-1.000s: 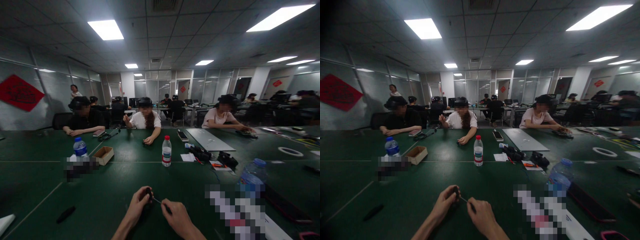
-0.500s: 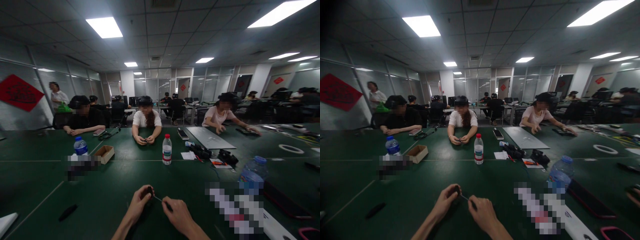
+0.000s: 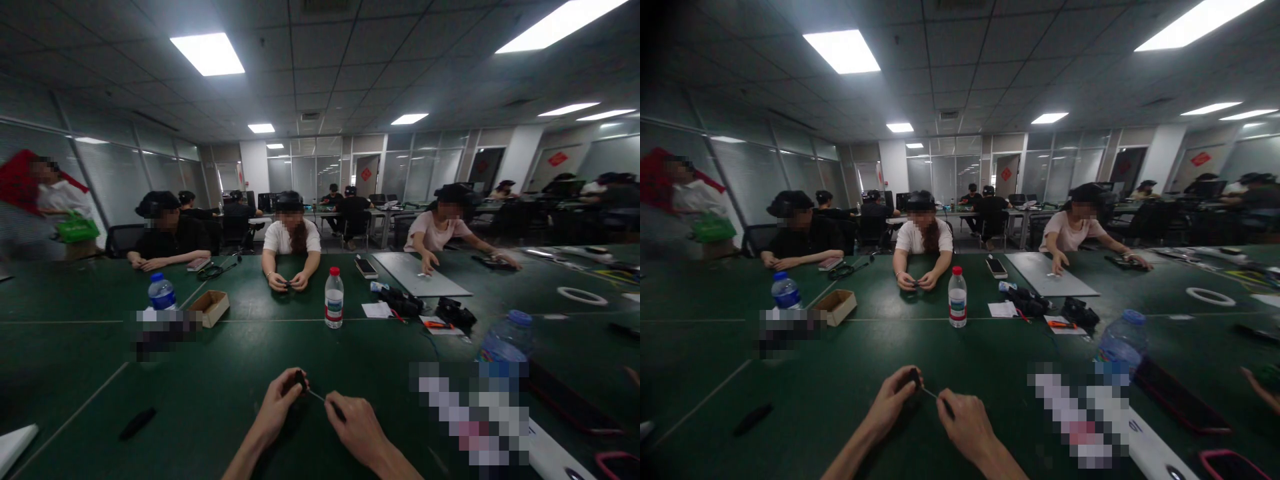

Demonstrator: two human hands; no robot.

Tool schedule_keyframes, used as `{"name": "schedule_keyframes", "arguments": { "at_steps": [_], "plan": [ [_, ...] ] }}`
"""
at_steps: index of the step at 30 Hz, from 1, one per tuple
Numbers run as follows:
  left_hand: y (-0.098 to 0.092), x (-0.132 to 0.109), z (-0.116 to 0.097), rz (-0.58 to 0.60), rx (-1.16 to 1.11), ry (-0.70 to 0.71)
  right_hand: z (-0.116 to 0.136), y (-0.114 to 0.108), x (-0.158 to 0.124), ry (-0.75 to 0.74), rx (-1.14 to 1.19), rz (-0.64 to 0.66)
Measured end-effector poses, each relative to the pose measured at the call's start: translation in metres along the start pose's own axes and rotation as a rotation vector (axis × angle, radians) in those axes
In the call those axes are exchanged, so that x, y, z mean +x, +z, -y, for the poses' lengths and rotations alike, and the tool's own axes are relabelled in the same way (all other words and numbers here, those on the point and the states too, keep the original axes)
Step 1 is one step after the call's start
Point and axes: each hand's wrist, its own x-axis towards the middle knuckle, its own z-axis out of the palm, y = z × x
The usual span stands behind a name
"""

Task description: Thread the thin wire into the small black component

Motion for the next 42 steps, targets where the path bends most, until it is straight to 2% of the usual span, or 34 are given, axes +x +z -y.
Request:
{"name": "schedule_keyframes", "arguments": {
  "at_steps": [5,11,23,29,35,42],
  "plan": [
    [0.001,0.001,0.001,0.038,-0.014,0.004,-0.001,-0.001,0.0,0.011,0.018,-0.049],
    [-0.002,0.004,0.01,-0.054,-0.091,-0.027,0.0,-0.001,0.001,0.025,-0.02,-0.024],
    [0.001,0.002,0.004,-0.086,-0.138,-0.047,0.005,-0.005,0.001,0.042,-0.018,0.022],
    [0.0,0.004,0.008,-0.05,-0.126,-0.029,0.002,-0.001,0.002,0.027,-0.029,0.025],
    [-0.002,0.005,0.013,-0.082,-0.181,-0.025,0.002,-0.001,0.002,0.039,-0.038,0.018],
    [-0.002,0.004,0.011,-0.079,-0.144,-0.055,0.002,-0.002,0.001,0.044,-0.003,0.031]
  ]
}}
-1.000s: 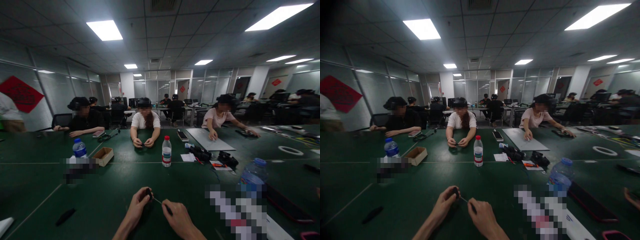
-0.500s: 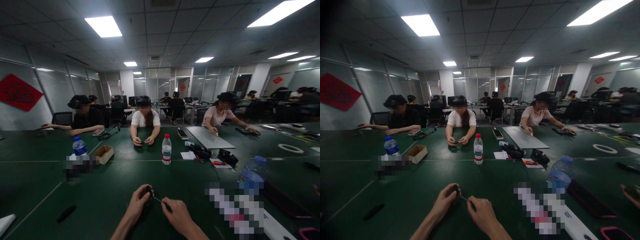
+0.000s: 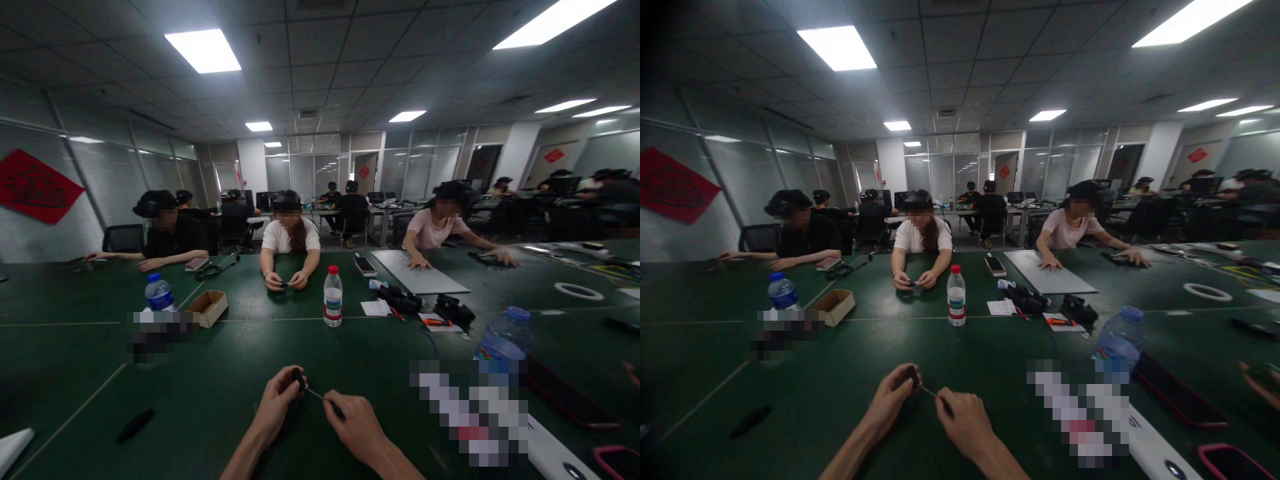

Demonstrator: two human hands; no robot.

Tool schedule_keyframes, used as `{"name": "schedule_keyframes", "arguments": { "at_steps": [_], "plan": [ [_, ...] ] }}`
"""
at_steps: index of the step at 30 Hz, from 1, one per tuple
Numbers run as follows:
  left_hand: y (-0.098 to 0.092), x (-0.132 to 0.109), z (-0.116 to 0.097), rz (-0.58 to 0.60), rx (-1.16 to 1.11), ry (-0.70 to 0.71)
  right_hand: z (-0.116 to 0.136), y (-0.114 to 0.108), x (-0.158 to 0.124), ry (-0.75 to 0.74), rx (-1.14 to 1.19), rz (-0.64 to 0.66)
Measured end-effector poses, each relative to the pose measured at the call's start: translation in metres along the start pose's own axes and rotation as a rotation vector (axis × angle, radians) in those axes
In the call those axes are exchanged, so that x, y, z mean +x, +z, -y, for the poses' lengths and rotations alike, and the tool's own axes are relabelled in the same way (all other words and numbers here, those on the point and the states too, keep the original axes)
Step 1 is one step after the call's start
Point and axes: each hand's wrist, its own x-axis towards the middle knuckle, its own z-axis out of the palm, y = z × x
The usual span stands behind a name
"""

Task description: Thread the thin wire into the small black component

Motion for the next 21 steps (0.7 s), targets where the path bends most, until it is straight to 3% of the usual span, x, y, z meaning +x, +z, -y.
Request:
{"name": "schedule_keyframes", "arguments": {
  "at_steps": [7,21],
  "plan": [
    [0.0036,-0.0023,-0.0077,0.022,0.033,-0.003,0.0001,0.0,0.0001,-0.011,-0.019,-0.012],
    [-0.0001,0.0,-0.0013,0.027,0.05,-0.005,-0.0015,0.0017,0.0007,-0.038,-0.004,-0.023]
  ]
}}
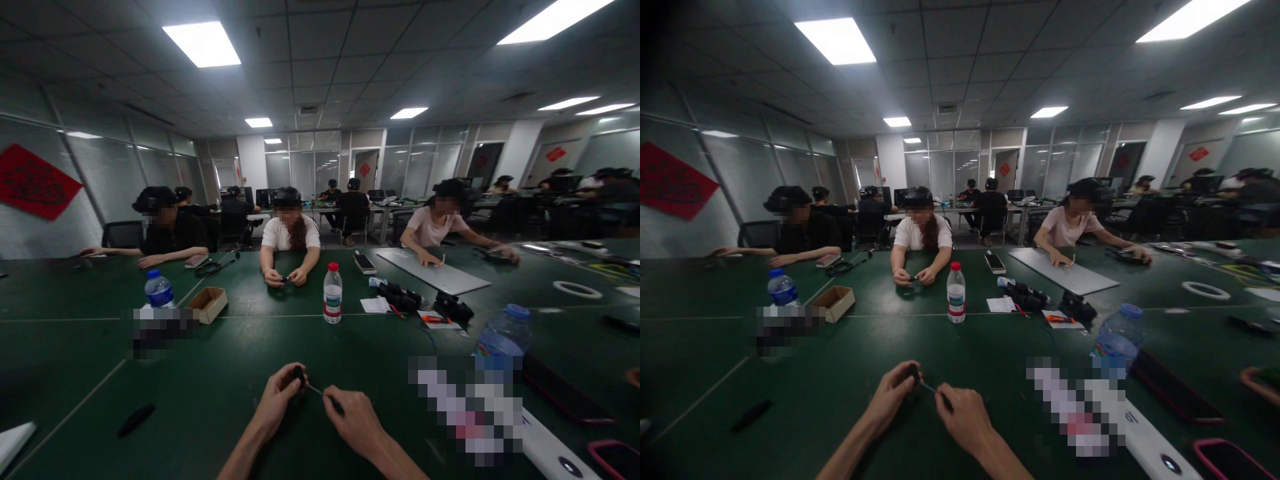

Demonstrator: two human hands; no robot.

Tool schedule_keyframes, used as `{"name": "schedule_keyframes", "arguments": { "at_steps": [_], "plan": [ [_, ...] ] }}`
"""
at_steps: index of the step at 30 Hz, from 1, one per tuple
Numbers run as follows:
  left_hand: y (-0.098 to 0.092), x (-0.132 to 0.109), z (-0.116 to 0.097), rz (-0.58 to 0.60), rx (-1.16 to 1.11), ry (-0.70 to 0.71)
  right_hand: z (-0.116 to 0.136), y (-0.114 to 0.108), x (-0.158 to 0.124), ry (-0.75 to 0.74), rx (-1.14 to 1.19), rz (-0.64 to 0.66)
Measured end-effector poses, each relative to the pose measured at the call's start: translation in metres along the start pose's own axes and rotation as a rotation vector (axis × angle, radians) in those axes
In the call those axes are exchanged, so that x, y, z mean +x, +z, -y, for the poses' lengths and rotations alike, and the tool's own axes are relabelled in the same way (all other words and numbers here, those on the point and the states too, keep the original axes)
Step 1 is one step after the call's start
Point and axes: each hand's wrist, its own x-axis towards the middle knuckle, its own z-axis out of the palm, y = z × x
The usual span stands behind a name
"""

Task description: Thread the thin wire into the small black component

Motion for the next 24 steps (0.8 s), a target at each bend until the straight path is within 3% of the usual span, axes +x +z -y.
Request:
{"name": "schedule_keyframes", "arguments": {
  "at_steps": [6,12,24],
  "plan": [
    [0.0,-0.001,-0.003,0.035,0.012,0.006,0.003,-0.004,0.0,0.024,0.012,0.024],
    [0.003,-0.004,-0.009,-0.003,-0.004,-0.008,0.006,-0.009,-0.002,0.028,0.051,0.047],
    [-0.003,0.0,0.002,0.013,0.017,0.044,0.002,-0.004,0.001,0.016,0.013,0.031]
  ]
}}
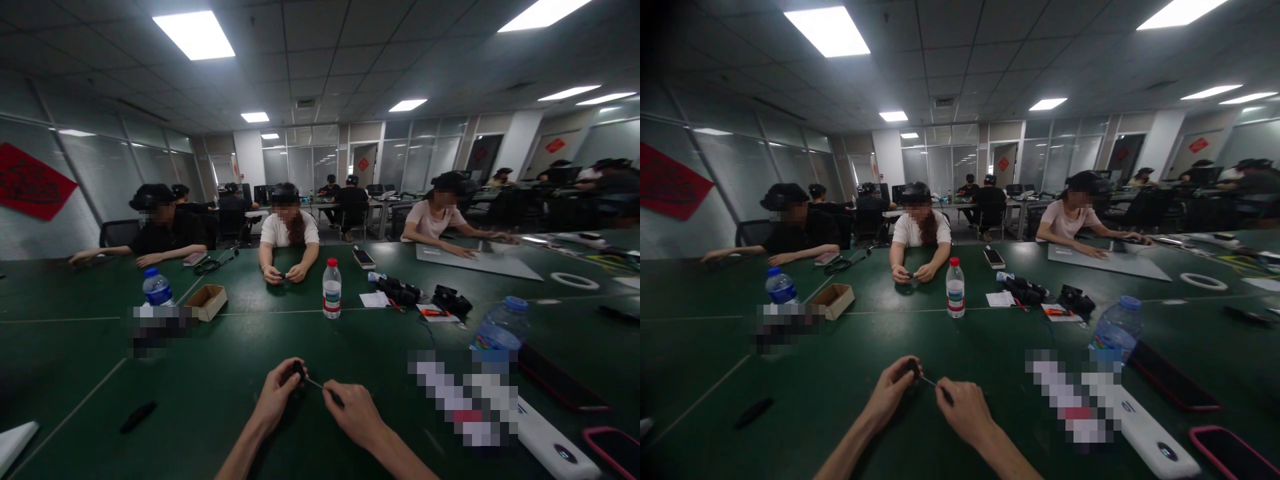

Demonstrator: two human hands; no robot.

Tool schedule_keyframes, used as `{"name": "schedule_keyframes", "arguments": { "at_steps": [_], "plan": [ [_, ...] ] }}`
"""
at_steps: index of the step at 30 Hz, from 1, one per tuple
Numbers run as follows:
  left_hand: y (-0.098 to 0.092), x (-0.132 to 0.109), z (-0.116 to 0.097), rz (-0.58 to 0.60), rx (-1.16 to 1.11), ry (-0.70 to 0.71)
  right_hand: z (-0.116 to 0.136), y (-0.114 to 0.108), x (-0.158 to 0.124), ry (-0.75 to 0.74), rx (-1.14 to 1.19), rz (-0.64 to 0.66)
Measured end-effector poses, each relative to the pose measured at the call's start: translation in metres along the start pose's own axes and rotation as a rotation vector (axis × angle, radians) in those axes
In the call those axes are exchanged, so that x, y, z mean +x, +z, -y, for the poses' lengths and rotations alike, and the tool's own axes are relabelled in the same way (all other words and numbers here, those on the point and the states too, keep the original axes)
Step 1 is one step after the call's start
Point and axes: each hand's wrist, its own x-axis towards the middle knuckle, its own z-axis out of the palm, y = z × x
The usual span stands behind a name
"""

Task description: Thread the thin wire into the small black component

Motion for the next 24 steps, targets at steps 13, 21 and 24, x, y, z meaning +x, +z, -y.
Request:
{"name": "schedule_keyframes", "arguments": {
  "at_steps": [13,21,24],
  "plan": [
    [0.0014,-0.0007,-0.0044,-0.014,0.084,0.01,-0.002,0.0012,-0.0006,-0.019,0.029,0.011],
    [0.0022,-0.0012,-0.0039,-0.018,0.076,0.0,-0.0025,0.0022,-0.0002,0.002,0.001,0.023],
    [0.0013,-0.0015,-0.0033,-0.01,0.077,0.007,-0.0036,0.0027,-0.0011,-0.006,-0.001,0.016]
  ]
}}
